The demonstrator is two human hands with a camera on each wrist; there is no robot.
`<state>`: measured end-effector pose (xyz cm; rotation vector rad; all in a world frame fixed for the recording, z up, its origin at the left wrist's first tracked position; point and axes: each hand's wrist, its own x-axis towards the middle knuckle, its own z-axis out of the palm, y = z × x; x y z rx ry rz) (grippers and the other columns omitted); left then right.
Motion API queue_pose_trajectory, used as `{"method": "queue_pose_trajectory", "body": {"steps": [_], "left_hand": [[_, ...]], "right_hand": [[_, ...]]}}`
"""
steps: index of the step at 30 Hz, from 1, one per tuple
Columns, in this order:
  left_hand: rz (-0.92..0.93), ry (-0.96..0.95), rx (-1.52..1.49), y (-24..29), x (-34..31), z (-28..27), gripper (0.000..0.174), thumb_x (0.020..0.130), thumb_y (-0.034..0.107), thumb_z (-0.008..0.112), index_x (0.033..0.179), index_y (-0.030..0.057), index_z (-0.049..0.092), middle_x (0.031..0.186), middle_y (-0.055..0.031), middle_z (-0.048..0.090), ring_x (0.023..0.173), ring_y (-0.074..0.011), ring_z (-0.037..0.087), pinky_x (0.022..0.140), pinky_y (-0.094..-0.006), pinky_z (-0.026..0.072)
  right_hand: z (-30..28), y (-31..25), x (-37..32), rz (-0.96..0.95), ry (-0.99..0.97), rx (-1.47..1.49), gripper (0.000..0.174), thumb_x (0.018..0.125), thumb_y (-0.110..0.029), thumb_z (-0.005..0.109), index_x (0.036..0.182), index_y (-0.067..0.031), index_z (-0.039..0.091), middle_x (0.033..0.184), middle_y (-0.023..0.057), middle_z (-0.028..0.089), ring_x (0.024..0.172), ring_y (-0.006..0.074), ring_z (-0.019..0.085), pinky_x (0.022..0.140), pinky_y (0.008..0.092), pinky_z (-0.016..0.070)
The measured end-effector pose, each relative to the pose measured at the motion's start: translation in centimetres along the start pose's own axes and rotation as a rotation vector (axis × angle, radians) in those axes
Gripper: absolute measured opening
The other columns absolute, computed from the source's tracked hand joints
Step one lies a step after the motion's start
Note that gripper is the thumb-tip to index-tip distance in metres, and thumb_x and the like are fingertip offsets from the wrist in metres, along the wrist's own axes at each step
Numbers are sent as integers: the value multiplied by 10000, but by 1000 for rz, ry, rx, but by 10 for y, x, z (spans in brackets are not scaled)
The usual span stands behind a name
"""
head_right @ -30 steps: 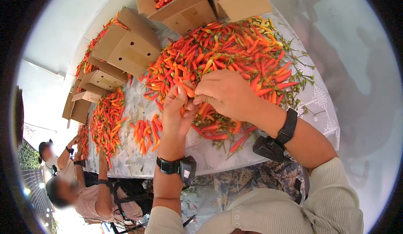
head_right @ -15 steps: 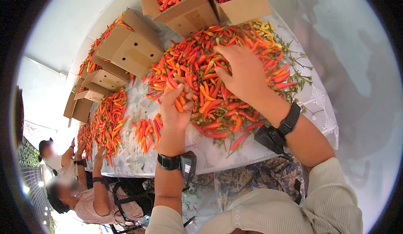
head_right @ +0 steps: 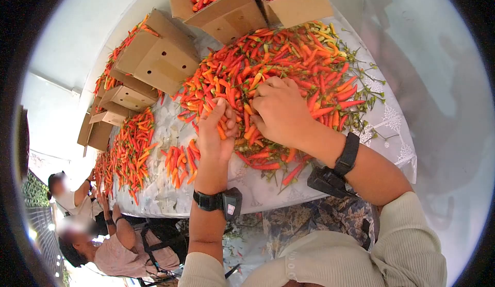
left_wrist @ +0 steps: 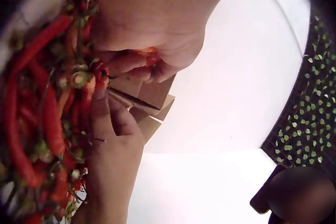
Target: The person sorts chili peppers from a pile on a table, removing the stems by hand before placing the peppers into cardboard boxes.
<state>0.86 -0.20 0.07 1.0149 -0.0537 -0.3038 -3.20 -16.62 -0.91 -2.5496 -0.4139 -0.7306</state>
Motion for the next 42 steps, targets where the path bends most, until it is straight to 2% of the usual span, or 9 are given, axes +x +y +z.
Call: {"method": "queue_pose_trajectory", "body": {"steps": [3, 6, 9, 13, 18, 24, 27, 33, 42], "left_hand": [[10, -22, 25, -1, -1, 0, 61, 893, 142, 608, 909, 100, 566, 659, -9, 540, 504, -80, 472, 402, -181, 300], [15, -37, 53, 0, -3, 2, 83, 897, 155, 608, 910, 83, 571, 673, -20, 552, 504, -81, 474, 398, -180, 298], [-37, -119, 40, 2, -4, -1, 118, 901, 170, 606, 913, 57, 576, 690, -35, 563, 500, -81, 475, 389, -176, 295], [-93, -242, 38, 0, -6, -4, 165, 905, 188, 603, 929, 27, 580, 701, -51, 569, 499, -75, 478, 374, -165, 289], [-97, -210, 32, 4, -9, 2, 129, 879, 124, 630, 954, 30, 583, 731, -38, 591, 508, -57, 488, 372, -151, 294], [-1, -175, 72, 0, -6, 0, 127, 866, 75, 638, 965, 34, 570, 737, -18, 583, 526, -48, 495, 379, -153, 304], [70, -138, 46, 0, -7, 3, 130, 869, 71, 633, 974, 35, 565, 747, -21, 587, 537, -47, 503, 386, -154, 311], [111, -157, 97, -1, -8, 4, 136, 871, 77, 634, 983, 31, 573, 770, -31, 603, 559, -48, 519, 400, -154, 323], [50, -207, 98, -3, -8, -2, 150, 884, 109, 625, 994, 20, 576, 785, -45, 598, 571, -61, 520, 422, -158, 330]], "right_hand": [[1, 4, 2, 59, 94, 164, 178, 729, -208, 692, 833, -69, 651, 837, 64, 578, 860, 278, 538, 786, 411, 405], [4, 6, 7, 54, 380, 294, 161, 740, -149, 678, 882, -85, 640, 819, 71, 579, 842, 288, 548, 768, 400, 414], [-4, 2, 8, -16, 434, 307, 135, 742, -87, 664, 876, -101, 655, 831, 68, 589, 853, 281, 556, 737, 389, 433], [-9, 0, 6, -99, 361, 369, 164, 723, -57, 667, 879, -107, 680, 839, 59, 599, 816, 260, 579, 687, 371, 466], [-8, 2, 5, -191, 382, 349, 211, 706, -26, 661, 896, -111, 695, 819, 58, 610, 785, 244, 601, 647, 362, 486], [-7, -8, 5, 24, 375, 556, 77, 756, -111, 677, 812, -64, 653, 737, 72, 595, 750, 256, 591, 617, 361, 467], [-14, -3, 5, -83, 189, 384, 139, 778, -182, 678, 774, -57, 616, 720, 81, 578, 718, 267, 568, 619, 373, 436], [-3, -2, 4, -58, 190, 357, 161, 764, -202, 673, 753, -60, 598, 722, 84, 570, 727, 282, 550, 649, 385, 411], [-9, -2, 8, -214, 207, 383, 137, 719, -138, 686, 738, -62, 574, 723, 70, 516, 749, 279, 525, 666, 388, 426]]}}
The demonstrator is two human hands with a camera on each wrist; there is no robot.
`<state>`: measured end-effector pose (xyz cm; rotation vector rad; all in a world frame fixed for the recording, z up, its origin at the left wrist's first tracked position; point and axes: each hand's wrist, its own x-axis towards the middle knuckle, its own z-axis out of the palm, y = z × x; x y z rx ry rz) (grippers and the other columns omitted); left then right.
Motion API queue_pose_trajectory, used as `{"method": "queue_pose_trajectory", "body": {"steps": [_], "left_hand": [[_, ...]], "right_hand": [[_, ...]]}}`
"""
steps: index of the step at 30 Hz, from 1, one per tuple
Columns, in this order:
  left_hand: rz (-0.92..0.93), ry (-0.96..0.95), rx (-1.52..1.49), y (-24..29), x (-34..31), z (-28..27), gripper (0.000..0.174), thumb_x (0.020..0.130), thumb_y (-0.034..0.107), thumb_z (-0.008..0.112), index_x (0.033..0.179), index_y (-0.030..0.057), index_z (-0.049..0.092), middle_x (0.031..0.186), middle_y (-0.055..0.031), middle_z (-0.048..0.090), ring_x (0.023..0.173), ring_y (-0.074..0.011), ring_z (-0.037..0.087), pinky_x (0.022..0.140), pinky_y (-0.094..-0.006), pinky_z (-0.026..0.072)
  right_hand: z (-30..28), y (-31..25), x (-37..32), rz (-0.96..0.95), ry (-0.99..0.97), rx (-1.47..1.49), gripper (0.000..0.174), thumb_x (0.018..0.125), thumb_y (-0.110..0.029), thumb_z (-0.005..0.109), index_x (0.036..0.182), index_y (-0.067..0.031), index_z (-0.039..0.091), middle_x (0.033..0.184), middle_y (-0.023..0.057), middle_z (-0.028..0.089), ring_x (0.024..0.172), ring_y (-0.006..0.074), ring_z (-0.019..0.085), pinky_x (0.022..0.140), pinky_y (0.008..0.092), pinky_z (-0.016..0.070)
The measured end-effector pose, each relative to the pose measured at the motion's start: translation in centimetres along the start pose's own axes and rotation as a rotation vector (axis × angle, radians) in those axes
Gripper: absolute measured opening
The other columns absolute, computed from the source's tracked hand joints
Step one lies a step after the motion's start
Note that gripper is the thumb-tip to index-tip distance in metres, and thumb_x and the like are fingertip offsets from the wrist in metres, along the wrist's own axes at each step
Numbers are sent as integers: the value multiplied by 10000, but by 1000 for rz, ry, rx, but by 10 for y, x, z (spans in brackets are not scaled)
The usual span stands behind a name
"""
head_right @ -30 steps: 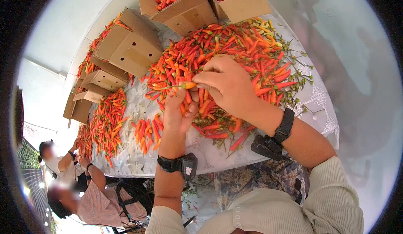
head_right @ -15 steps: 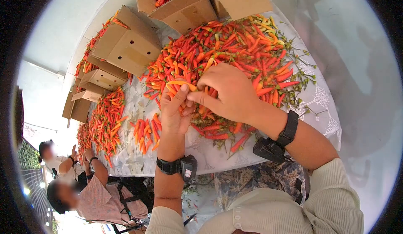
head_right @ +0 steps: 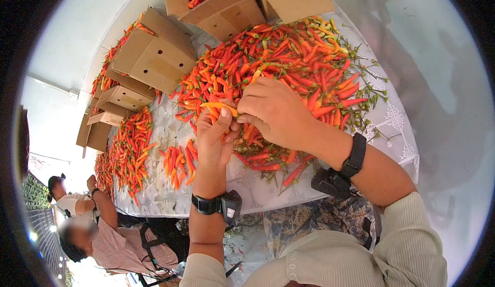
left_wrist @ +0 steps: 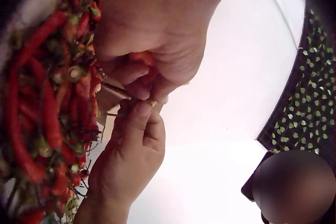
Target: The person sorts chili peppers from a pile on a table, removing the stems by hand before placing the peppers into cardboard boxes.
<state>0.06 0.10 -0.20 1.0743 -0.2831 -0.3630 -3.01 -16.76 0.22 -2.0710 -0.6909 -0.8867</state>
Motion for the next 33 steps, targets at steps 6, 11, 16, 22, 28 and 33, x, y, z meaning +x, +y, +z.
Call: {"method": "queue_pose_trajectory", "body": {"steps": [6, 11, 16, 22, 28, 33], "left_hand": [[-65, -41, -179, 0, 3, -6, 144, 901, 138, 590, 984, 24, 562, 776, -51, 576, 610, -81, 527, 425, -164, 338], [-73, -45, -329, 4, 14, -25, 127, 875, 126, 550, 974, 47, 545, 807, -71, 581, 678, -112, 548, 420, -178, 356], [-82, 120, -270, 9, 11, -7, 102, 865, 107, 550, 965, 90, 540, 779, -59, 575, 671, -117, 548, 405, -177, 358], [-68, 51, -249, 0, 15, -18, 105, 867, 105, 617, 950, 111, 554, 702, -10, 552, 543, -79, 496, 368, -169, 305], [-37, 101, -150, 1, 12, -12, 94, 872, 117, 622, 942, 111, 560, 637, 0, 519, 493, -65, 464, 374, -173, 287], [-19, 176, -53, 6, 11, 1, 134, 860, 96, 636, 973, 65, 571, 681, -10, 561, 492, -67, 479, 379, -175, 304]], "right_hand": [[0, 3, 0, -51, 36, 84, 107, 733, -115, 676, 753, -61, 585, 760, 72, 545, 782, 278, 538, 684, 383, 439], [-15, 18, 3, 257, 273, -21, 105, 752, -113, 677, 829, -56, 633, 807, 71, 594, 848, 283, 562, 740, 379, 454], [-22, 31, 3, 220, 321, -366, 175, 732, -172, 708, 870, -75, 659, 840, 62, 612, 895, 279, 558, 794, 385, 444], [-25, 10, -4, 91, -349, -185, 189, 660, -259, 753, 705, -99, 662, 849, 51, 586, 902, 250, 520, 773, 389, 404], [-21, 8, -8, 35, -344, -213, 128, 717, -177, 710, 779, -82, 651, 829, 47, 574, 892, 258, 525, 787, 400, 405], [-14, 5, 5, 301, 16, 83, 160, 788, -127, 649, 916, -45, 598, 831, 112, 598, 809, 308, 581, 700, 388, 453]]}}
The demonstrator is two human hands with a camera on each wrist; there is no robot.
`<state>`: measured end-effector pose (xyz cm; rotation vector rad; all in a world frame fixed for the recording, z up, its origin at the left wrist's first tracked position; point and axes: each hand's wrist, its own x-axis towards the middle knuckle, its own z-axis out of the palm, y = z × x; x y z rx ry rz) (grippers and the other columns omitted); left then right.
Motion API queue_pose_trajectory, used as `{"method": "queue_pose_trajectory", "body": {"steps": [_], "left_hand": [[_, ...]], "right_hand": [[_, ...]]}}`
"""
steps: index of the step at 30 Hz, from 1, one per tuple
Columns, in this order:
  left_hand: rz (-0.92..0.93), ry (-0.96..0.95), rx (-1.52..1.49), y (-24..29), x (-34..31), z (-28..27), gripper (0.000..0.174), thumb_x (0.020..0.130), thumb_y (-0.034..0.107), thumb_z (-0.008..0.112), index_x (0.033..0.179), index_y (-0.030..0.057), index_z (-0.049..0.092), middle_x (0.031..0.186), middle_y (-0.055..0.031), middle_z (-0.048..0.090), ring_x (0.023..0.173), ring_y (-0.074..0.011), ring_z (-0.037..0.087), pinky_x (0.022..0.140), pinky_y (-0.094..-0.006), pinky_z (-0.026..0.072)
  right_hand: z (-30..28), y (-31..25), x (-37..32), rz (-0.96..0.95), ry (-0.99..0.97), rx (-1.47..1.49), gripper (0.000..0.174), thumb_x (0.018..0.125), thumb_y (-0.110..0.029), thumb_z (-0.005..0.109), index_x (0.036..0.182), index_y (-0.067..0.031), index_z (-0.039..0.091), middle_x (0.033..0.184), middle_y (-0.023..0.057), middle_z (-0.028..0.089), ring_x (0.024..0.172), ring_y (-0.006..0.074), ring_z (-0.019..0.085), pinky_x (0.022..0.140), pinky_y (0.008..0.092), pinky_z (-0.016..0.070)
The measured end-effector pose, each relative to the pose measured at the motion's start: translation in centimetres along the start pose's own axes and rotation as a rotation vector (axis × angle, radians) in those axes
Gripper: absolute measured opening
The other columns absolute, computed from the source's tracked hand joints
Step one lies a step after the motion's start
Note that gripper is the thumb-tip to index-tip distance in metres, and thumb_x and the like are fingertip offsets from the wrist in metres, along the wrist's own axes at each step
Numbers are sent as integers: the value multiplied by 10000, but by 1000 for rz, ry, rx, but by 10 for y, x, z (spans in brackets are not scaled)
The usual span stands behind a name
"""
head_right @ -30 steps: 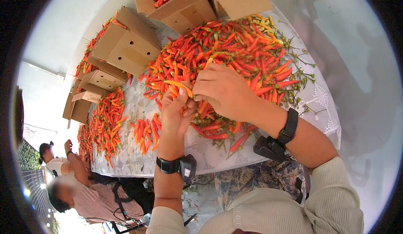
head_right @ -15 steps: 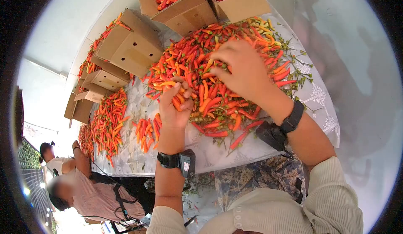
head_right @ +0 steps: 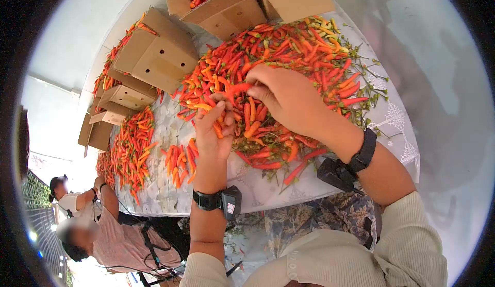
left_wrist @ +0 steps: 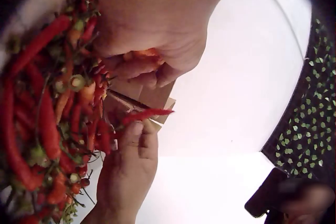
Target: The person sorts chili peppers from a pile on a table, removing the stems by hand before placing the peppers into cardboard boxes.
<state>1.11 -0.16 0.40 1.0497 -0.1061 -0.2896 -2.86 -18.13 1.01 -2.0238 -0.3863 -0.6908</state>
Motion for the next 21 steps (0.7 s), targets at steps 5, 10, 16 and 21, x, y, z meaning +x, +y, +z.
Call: {"method": "queue_pose_trajectory", "body": {"steps": [5, 10, 16, 21], "left_hand": [[89, -100, 142, -7, -7, 5, 182, 834, 82, 676, 980, 37, 577, 730, -15, 591, 502, -51, 481, 387, -167, 313], [192, -106, 128, -8, -4, -2, 186, 823, 68, 691, 964, 38, 572, 736, -14, 592, 504, -41, 465, 394, -161, 311], [175, -94, 75, -7, -6, -1, 217, 814, 35, 692, 989, 34, 563, 753, -11, 598, 506, -37, 461, 397, -160, 308], [114, -75, 38, -8, -8, 4, 216, 832, 55, 678, 1015, 25, 568, 742, -22, 594, 519, -37, 466, 401, -160, 305]], "right_hand": [[0, -6, -4, 23, -83, 42, 167, 819, -131, 623, 958, -46, 593, 850, 128, 624, 785, 320, 606, 667, 393, 472], [14, -1, -9, 14, -26, 102, 146, 810, -143, 633, 923, -53, 612, 820, 123, 619, 764, 315, 602, 656, 389, 469], [7, -2, -7, -134, -41, -87, 124, 814, -182, 627, 829, -60, 607, 735, 113, 601, 725, 315, 590, 623, 405, 454], [13, -2, -9, -60, -44, -90, 130, 816, -188, 619, 790, -64, 590, 709, 105, 581, 706, 312, 582, 620, 420, 437]]}}
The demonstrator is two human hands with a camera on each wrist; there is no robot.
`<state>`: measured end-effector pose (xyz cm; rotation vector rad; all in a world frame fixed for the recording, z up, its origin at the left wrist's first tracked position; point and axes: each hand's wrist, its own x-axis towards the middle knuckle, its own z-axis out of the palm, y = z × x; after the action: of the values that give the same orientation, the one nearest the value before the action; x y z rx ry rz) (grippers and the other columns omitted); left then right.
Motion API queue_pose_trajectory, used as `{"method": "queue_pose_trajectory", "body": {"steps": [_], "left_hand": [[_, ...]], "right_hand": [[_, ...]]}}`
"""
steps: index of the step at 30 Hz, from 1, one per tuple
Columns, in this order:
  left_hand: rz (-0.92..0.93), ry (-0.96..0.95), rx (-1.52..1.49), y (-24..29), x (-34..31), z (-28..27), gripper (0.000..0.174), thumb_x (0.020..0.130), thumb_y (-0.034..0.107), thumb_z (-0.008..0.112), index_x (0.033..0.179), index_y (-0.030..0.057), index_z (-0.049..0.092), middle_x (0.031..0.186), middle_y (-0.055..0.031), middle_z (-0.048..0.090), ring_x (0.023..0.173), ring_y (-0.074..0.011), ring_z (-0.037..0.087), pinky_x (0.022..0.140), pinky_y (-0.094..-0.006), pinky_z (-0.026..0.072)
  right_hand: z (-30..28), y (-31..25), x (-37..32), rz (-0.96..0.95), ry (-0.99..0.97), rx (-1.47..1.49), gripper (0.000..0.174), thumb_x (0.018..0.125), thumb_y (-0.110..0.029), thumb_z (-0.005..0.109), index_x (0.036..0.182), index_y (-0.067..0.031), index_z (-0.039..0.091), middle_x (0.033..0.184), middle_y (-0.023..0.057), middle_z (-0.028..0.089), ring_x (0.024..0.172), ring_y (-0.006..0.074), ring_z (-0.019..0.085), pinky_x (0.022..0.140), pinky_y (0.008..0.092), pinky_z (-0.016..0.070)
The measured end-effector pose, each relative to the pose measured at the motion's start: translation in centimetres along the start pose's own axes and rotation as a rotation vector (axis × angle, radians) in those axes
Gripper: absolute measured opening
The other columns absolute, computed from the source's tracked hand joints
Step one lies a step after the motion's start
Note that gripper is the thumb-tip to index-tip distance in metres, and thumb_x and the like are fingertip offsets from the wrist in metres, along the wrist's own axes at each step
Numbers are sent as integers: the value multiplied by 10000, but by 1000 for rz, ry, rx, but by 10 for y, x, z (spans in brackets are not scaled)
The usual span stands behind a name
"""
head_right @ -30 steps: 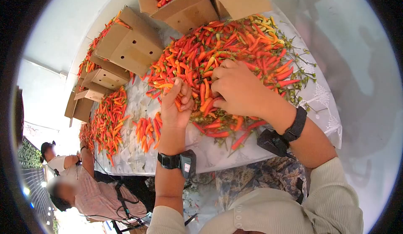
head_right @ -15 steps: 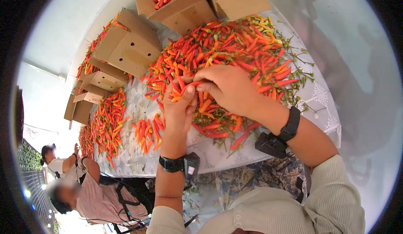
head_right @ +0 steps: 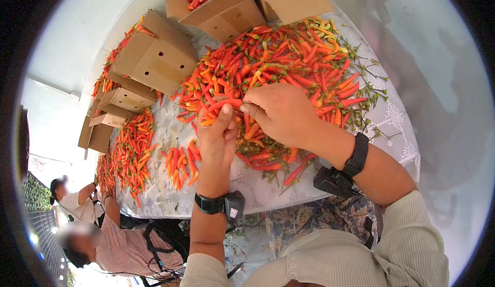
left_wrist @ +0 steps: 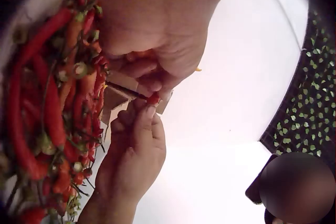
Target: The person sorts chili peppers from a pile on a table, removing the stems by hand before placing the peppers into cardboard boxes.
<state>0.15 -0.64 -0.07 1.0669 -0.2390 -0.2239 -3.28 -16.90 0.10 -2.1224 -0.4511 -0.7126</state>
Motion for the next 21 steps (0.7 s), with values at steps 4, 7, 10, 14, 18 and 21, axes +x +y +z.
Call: {"method": "queue_pose_trajectory", "body": {"steps": [4, 7, 10, 14, 18, 21], "left_hand": [[-75, -25, -12, -4, -2, 1, 183, 855, 89, 661, 998, 10, 578, 712, -30, 579, 518, -46, 470, 407, -165, 302], [-60, -90, -35, -6, -1, -5, 176, 860, 107, 658, 982, 3, 584, 695, -30, 568, 519, -52, 476, 410, -166, 296], [-70, -105, -13, -5, -1, -5, 182, 857, 112, 663, 983, 7, 583, 695, -32, 567, 518, -53, 473, 410, -165, 290], [-129, -97, 5, -2, 0, -9, 181, 876, 162, 645, 964, 19, 578, 684, -27, 559, 504, -55, 463, 406, -163, 291], [-188, -82, -65, 0, 1, -9, 152, 896, 175, 608, 947, 40, 563, 689, -33, 558, 519, -68, 478, 394, -164, 296], [-197, -94, -216, 1, 6, -13, 83, 887, 114, 581, 945, 66, 545, 717, -46, 566, 567, -93, 510, 382, -166, 303]], "right_hand": [[-6, -3, 2, -35, -138, 2, 128, 816, -179, 614, 778, -61, 581, 714, 93, 582, 720, 310, 582, 643, 422, 428], [-4, 4, 0, -104, -105, 48, 119, 815, -175, 611, 780, -64, 587, 728, 86, 585, 746, 303, 582, 664, 416, 423], [-9, 3, 1, -117, -155, 40, 108, 811, -168, 610, 782, -66, 590, 747, 84, 588, 763, 296, 580, 677, 413, 418], [-13, 2, 2, -184, -211, 25, 94, 821, -155, 590, 790, -67, 593, 756, 92, 590, 767, 301, 581, 690, 408, 428], [-12, -2, 1, -144, -259, 19, 94, 827, -161, 579, 827, -71, 607, 777, 88, 603, 797, 300, 585, 718, 418, 444], [-16, 2, 3, -44, -66, -28, 129, 821, -188, 599, 869, -70, 617, 790, 87, 613, 826, 297, 589, 727, 432, 453]]}}
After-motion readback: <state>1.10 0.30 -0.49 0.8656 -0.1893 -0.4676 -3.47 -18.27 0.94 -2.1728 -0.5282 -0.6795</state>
